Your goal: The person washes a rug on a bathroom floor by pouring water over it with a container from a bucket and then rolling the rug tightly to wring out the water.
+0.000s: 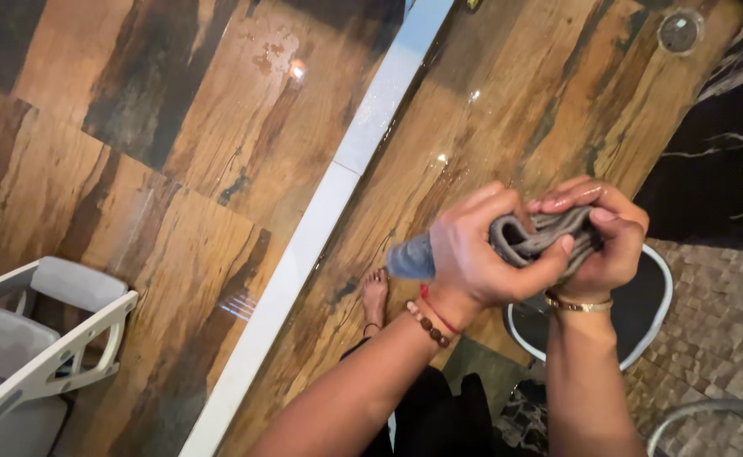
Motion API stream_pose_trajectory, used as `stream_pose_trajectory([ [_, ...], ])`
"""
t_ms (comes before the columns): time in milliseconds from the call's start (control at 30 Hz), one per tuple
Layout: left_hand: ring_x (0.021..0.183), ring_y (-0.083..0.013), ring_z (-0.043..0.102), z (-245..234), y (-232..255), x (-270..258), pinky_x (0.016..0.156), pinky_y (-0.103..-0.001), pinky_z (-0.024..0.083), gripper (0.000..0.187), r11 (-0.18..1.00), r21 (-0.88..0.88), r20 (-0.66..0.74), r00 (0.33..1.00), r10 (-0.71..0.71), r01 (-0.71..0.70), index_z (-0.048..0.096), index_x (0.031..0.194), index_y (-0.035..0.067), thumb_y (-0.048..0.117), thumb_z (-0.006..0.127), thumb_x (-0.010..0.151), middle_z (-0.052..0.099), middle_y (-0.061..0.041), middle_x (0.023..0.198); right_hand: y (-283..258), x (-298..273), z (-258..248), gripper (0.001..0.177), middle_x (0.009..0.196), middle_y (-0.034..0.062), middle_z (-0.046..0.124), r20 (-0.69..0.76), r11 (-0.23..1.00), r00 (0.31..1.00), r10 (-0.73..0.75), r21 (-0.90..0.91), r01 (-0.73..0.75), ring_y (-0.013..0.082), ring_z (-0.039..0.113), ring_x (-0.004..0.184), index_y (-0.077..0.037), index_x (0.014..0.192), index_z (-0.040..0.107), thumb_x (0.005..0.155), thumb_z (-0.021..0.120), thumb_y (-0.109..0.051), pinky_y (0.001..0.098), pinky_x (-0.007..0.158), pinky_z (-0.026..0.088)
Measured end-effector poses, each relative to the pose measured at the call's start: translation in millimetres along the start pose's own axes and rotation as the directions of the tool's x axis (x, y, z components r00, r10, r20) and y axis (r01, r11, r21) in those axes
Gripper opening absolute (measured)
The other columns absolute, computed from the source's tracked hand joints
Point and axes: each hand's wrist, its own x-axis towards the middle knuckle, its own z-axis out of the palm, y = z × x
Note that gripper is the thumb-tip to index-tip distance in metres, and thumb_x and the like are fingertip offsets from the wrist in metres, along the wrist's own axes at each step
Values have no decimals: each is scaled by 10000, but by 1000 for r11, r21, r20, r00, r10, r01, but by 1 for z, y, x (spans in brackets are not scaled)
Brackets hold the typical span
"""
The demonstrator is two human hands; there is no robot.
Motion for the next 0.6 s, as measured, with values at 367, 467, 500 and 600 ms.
stream_pose_trajectory([
  [367, 568, -191, 518, -20, -30, -1, 543, -311, 396, 361, 985, -133, 11, 994, -109, 110, 532, 675, 77, 277, 811, 786, 504, -69, 655, 9, 3, 30, 357, 857, 229, 650, -3, 958, 997, 77, -277, -75, 273, 608, 825, 98, 854, 634, 909, 411, -176, 396, 870, 513],
  [467, 575, -184, 537, -45, -37, -6, 546, -311, 405, 342, 983, -161, -3, 996, -85, 83, 522, 673, 71, 247, 788, 798, 530, -63, 661, -13, 12, 31, 345, 988, 231, 682, 184, 905, 929, 322, -348, -245, 299, 635, 964, 96, 967, 657, 917, 497, -206, 400, 961, 493],
  [500, 573, -190, 541, -54, -35, -11, 545, -314, 402, 335, 987, -147, -8, 998, -62, 60, 516, 666, 67, 232, 779, 793, 527, -67, 658, -20, 18, 29, 342, 1043, 230, 689, 267, 882, 864, 427, -336, -332, 317, 649, 1024, 94, 1016, 652, 918, 543, -215, 408, 994, 496],
  [600, 577, -209, 538, -75, -20, -25, 555, -320, 399, 284, 994, -113, -13, 1000, -10, 8, 527, 670, 60, 187, 742, 806, 523, -80, 665, -31, 10, 22, 456, 1026, 223, 740, 358, 791, 856, 372, 361, -495, 369, 696, 1087, 52, 1018, 716, 1037, 539, -368, 537, 1159, 532],
])
